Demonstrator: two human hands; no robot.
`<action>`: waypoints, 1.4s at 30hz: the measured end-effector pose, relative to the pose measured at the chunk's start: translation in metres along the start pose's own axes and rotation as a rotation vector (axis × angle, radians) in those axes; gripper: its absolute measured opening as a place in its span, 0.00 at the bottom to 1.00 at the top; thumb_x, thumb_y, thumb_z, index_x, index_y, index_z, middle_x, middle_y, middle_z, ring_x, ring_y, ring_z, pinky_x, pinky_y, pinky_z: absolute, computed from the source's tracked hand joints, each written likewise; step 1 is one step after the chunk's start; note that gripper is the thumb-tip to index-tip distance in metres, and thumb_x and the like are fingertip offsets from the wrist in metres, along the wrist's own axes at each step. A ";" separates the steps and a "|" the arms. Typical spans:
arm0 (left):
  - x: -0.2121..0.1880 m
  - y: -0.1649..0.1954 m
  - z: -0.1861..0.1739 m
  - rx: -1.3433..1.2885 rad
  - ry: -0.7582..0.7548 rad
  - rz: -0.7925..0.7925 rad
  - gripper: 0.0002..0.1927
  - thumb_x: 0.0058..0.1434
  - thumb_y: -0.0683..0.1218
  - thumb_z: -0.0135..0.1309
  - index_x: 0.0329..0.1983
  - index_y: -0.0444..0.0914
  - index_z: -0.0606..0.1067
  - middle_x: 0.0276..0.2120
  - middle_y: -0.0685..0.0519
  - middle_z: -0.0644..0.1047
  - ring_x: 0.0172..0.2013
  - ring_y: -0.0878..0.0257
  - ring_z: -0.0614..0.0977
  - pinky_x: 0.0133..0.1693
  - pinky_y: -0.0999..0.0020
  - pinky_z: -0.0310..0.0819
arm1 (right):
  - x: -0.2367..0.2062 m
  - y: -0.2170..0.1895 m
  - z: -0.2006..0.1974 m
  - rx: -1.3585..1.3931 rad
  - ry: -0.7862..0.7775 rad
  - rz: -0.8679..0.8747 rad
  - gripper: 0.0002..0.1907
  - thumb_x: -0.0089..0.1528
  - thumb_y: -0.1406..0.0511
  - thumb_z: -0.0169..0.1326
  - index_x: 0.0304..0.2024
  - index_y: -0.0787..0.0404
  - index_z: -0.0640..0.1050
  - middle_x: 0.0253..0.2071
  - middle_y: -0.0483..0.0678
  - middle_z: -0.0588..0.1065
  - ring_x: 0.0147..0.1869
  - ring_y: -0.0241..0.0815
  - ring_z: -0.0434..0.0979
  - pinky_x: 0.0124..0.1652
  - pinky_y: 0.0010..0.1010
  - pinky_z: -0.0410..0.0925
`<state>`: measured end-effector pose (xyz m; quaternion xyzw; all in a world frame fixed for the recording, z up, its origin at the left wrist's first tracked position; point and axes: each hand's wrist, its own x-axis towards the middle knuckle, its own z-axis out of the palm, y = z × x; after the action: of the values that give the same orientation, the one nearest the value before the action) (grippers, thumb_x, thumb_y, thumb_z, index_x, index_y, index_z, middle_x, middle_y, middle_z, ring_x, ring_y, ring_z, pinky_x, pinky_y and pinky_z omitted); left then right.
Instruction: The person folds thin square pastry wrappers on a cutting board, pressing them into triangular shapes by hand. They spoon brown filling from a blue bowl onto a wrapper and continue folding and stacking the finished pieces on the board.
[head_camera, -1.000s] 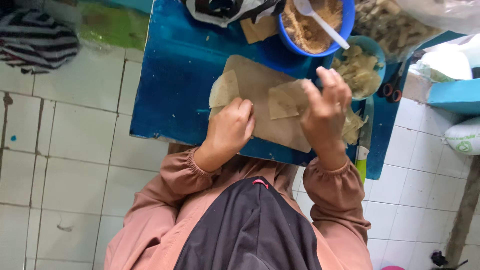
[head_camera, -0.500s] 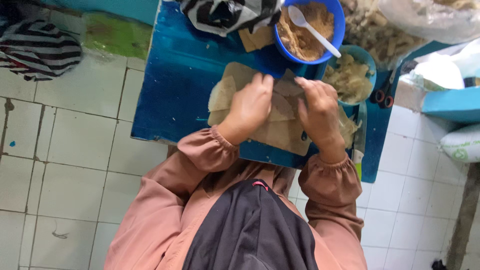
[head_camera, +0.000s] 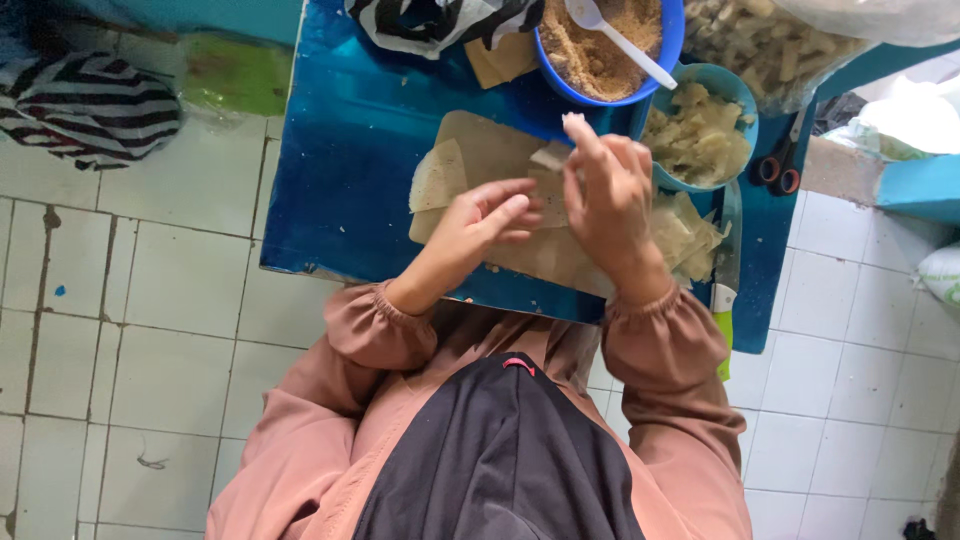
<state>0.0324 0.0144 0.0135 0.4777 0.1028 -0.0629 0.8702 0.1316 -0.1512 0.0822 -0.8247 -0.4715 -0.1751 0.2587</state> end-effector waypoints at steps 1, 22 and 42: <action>0.000 -0.005 0.000 -0.158 -0.011 -0.076 0.19 0.71 0.49 0.49 0.60 0.34 0.72 0.50 0.50 0.81 0.49 0.64 0.84 0.49 0.70 0.80 | -0.004 -0.007 0.001 0.026 0.013 -0.033 0.33 0.61 0.76 0.61 0.68 0.61 0.68 0.41 0.45 0.76 0.51 0.47 0.75 0.54 0.39 0.62; -0.022 -0.003 0.009 0.419 0.058 0.146 0.10 0.66 0.39 0.52 0.50 0.30 0.75 0.37 0.55 0.81 0.37 0.72 0.80 0.39 0.75 0.77 | -0.070 0.000 0.013 0.193 0.013 0.279 0.31 0.64 0.77 0.59 0.69 0.66 0.66 0.51 0.52 0.75 0.46 0.49 0.78 0.51 0.37 0.71; -0.014 0.030 0.031 1.250 0.371 0.620 0.18 0.64 0.39 0.55 0.57 0.35 0.72 0.50 0.43 0.73 0.41 0.44 0.81 0.38 0.54 0.75 | -0.124 0.027 -0.063 -0.015 0.418 0.576 0.37 0.76 0.82 0.53 0.79 0.62 0.51 0.45 0.48 0.73 0.44 0.32 0.74 0.48 0.18 0.69</action>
<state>0.0283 0.0046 0.0572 0.8962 0.0534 0.2220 0.3804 0.0915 -0.2850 0.0601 -0.8720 -0.1551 -0.2635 0.3822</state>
